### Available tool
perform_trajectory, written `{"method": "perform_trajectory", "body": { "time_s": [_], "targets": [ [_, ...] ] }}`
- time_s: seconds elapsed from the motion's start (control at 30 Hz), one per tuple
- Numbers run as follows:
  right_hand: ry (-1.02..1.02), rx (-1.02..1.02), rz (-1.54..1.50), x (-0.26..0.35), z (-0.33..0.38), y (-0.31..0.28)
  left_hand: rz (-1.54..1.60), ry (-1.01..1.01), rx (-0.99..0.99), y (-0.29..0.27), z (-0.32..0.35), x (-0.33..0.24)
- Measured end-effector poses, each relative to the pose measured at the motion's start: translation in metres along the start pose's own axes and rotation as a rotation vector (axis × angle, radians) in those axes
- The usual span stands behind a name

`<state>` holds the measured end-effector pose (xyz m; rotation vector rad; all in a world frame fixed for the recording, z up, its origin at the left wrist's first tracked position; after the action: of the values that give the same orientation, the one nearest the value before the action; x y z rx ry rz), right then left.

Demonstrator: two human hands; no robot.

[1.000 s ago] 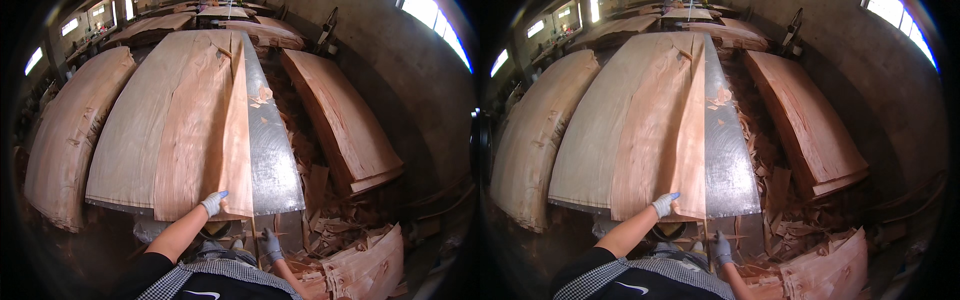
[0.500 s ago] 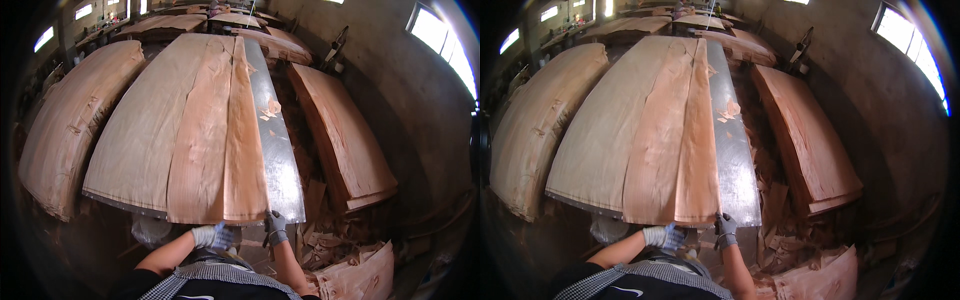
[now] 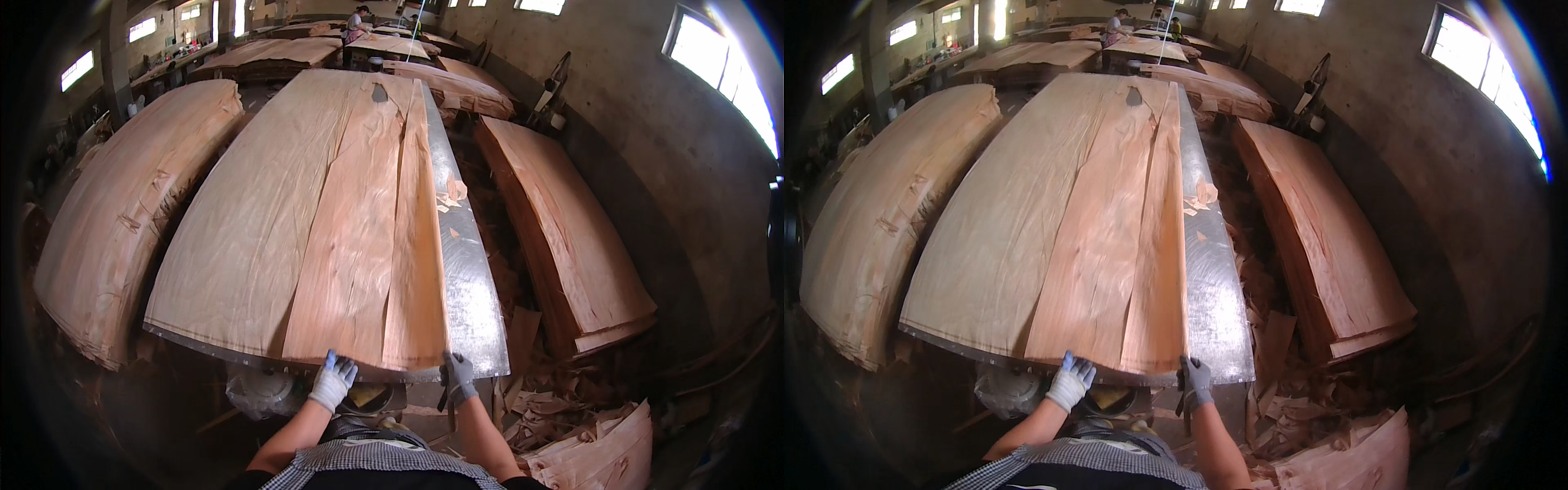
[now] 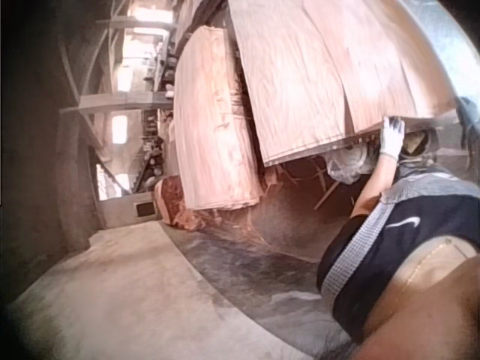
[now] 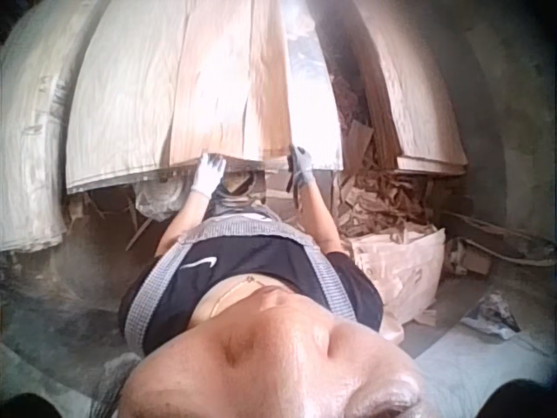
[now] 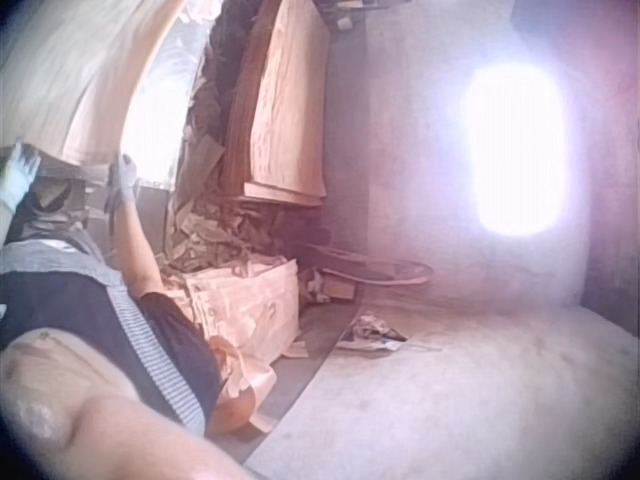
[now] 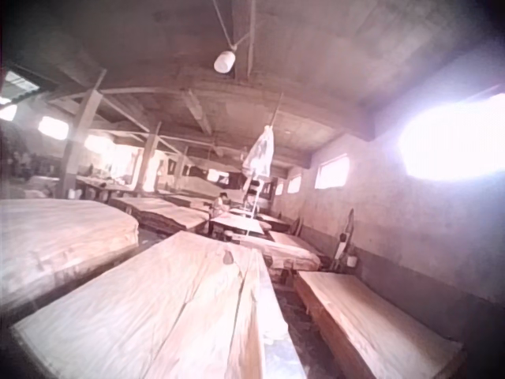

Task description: The person measures large sheets of wood veneer using a yellow measuring tape, then folds and stacks several sheets of veneer by hand in a large workshop.

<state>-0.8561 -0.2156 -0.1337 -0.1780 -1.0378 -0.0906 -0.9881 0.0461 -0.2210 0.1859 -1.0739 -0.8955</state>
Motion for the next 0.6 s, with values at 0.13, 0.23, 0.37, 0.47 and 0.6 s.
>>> {"method": "perform_trajectory", "body": {
  "time_s": [0.13, 0.23, 0.37, 0.47, 0.6],
  "targets": [
    [-0.015, -0.01, -0.001, 0.015, -0.01, 0.002, -0.808, 0.693, -0.32, 0.018, 0.001, -0.025],
    [-0.063, -0.033, 0.04, 0.005, -0.017, -0.014, -0.837, 0.75, -0.325, 0.009, 0.008, -0.032],
    [-0.021, -0.024, -0.045, 0.002, -0.024, -0.016, -0.906, 0.712, -0.386, 0.015, -0.006, -0.047],
    [0.089, -0.061, -0.156, 0.01, -0.032, -0.009, -0.913, 0.792, -0.453, 0.027, -0.016, -0.053],
    [-0.21, -0.158, 0.246, -0.015, -0.036, -0.051, -0.93, 0.76, -0.472, 0.016, -0.013, -0.055]
  ]
}}
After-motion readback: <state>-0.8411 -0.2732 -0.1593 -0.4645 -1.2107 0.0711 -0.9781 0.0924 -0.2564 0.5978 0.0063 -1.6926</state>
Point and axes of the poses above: each hand's wrist, its own z-axis away from the middle knuckle, its own y-axis out of the palm, x = y × z, the point moved 9 cm from there along -z, towards the middle knuckle, and after that the axes turned 13 degrees about -x, right-handed, at the moved point
